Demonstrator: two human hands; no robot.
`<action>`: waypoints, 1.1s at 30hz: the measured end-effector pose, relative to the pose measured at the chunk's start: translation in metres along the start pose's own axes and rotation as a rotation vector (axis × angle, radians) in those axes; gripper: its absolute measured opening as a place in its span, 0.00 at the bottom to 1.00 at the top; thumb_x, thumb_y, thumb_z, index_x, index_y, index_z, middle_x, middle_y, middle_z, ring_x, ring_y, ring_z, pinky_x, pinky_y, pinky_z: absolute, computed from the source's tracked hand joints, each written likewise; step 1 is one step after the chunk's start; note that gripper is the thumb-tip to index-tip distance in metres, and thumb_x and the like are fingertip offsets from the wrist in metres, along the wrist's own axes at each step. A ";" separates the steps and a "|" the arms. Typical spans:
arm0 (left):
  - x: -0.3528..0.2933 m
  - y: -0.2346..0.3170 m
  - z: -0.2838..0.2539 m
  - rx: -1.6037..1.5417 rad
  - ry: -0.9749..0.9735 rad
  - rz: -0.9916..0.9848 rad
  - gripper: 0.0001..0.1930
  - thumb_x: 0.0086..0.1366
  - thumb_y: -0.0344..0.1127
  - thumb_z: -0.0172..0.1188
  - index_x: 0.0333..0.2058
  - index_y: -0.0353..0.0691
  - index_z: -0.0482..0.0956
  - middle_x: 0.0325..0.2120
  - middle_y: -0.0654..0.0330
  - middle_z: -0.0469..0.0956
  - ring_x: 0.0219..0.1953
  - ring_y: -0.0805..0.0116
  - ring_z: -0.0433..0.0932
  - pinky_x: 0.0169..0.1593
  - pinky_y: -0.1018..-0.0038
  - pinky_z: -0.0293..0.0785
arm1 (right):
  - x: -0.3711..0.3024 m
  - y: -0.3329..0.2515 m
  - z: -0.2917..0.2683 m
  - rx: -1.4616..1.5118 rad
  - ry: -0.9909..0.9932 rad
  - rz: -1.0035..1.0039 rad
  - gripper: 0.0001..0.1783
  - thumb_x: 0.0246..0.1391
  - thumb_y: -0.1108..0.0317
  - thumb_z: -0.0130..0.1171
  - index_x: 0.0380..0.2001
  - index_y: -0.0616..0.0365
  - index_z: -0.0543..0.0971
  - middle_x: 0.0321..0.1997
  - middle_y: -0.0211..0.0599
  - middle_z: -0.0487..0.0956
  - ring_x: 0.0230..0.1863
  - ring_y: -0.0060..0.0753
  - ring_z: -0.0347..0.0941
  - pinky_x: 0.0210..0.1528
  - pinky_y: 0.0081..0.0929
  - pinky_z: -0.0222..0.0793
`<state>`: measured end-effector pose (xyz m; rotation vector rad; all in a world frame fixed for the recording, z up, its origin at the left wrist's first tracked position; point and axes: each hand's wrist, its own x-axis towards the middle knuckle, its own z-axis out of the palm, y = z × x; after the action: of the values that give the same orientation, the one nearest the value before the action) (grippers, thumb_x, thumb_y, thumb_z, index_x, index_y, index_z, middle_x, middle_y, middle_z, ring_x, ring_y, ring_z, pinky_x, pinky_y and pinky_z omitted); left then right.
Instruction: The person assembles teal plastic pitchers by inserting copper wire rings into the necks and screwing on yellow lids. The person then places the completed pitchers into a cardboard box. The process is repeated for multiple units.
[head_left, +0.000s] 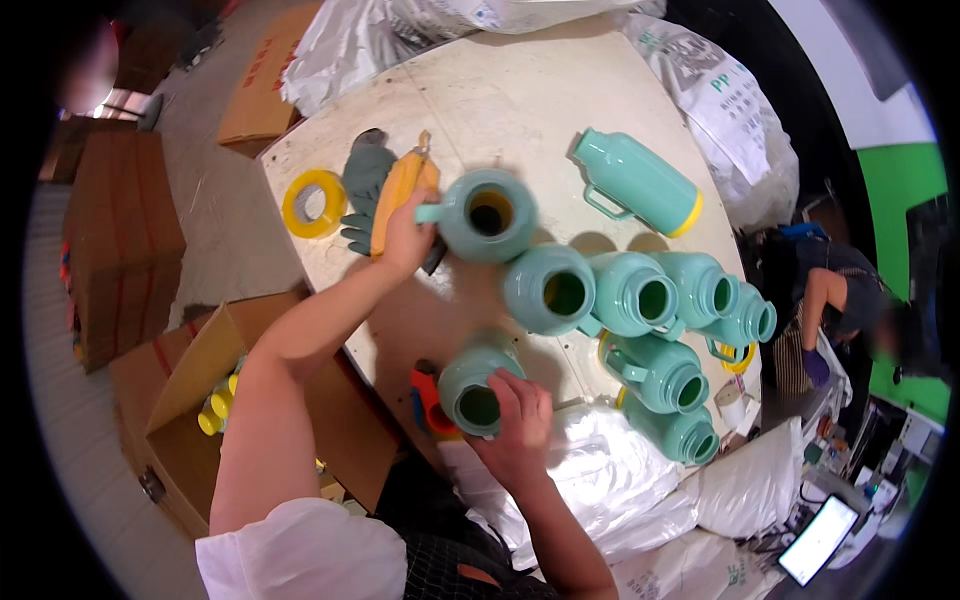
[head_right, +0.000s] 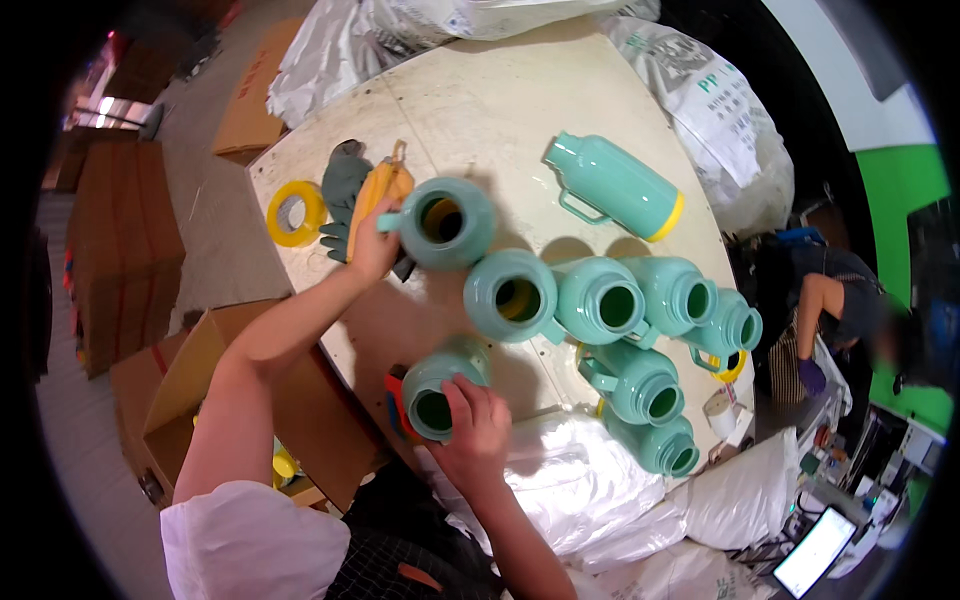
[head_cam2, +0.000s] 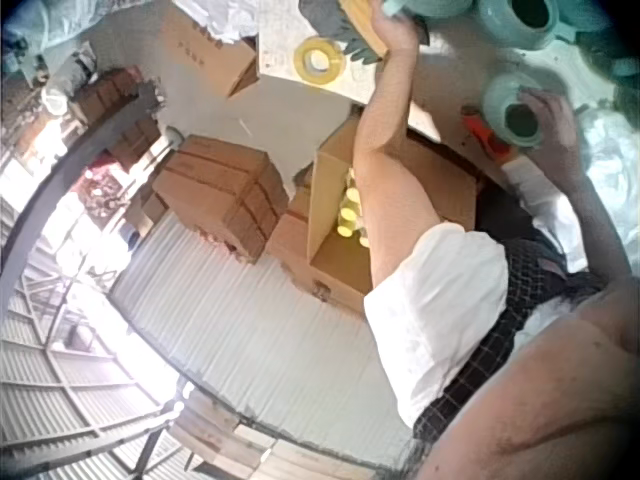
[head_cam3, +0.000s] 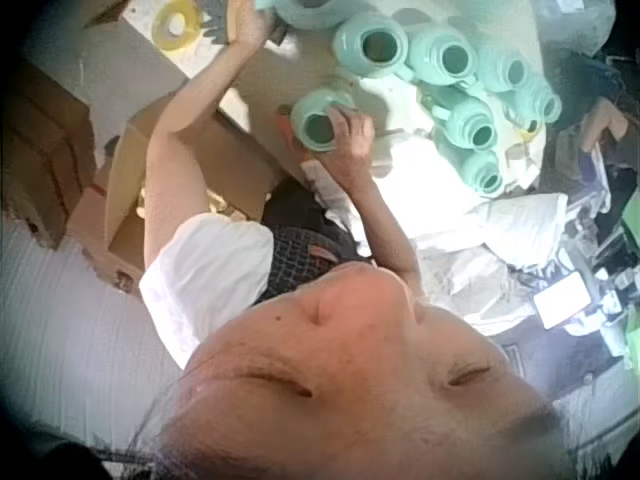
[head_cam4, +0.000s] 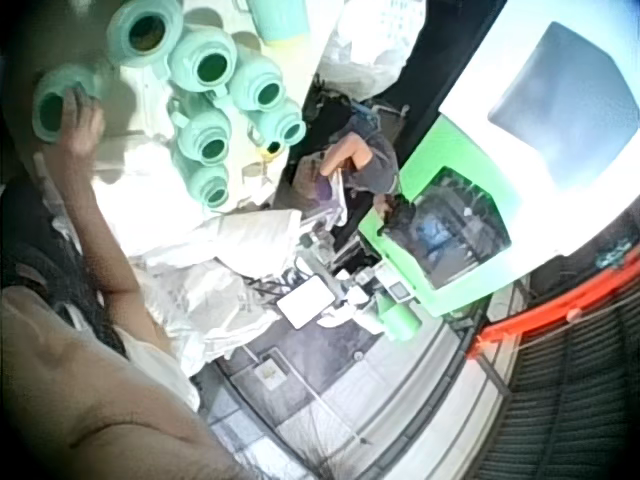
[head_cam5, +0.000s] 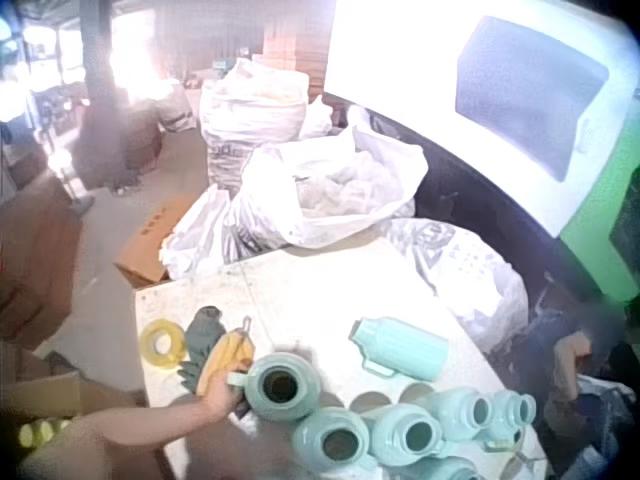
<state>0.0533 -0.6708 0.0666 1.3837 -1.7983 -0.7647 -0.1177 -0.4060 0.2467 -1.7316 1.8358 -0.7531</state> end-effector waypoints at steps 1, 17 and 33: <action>-0.011 0.007 -0.004 -0.077 -0.048 -0.079 0.03 0.68 0.25 0.53 0.39 0.40 0.74 0.26 0.51 0.80 0.23 0.63 0.81 0.30 0.68 0.76 | 0.000 -0.002 -0.007 0.027 -0.027 0.008 0.41 0.33 0.64 0.79 0.55 0.61 0.75 0.56 0.46 0.76 0.53 0.54 0.72 0.55 0.46 0.68; -0.114 -0.022 -0.157 -0.229 -0.369 -0.222 0.04 0.61 0.20 0.57 0.32 0.36 0.76 0.36 0.61 0.83 0.33 0.76 0.73 0.39 0.78 0.72 | 0.114 0.051 -0.020 -0.127 0.017 -0.001 0.42 0.40 0.58 0.77 0.59 0.57 0.72 0.60 0.48 0.73 0.64 0.57 0.66 0.65 0.48 0.65; -0.092 0.006 -0.256 0.618 -0.793 -0.349 0.18 0.62 0.21 0.57 0.51 0.42 0.75 0.47 0.48 0.79 0.51 0.51 0.80 0.54 0.66 0.76 | 0.121 0.090 -0.090 -0.455 0.349 -0.016 0.41 0.41 0.57 0.77 0.59 0.56 0.73 0.63 0.44 0.72 0.63 0.53 0.65 0.63 0.45 0.63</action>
<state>0.2765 -0.5863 0.1966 2.0141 -2.5871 -1.1012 -0.2526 -0.5186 0.2513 -1.9870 2.3784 -0.7180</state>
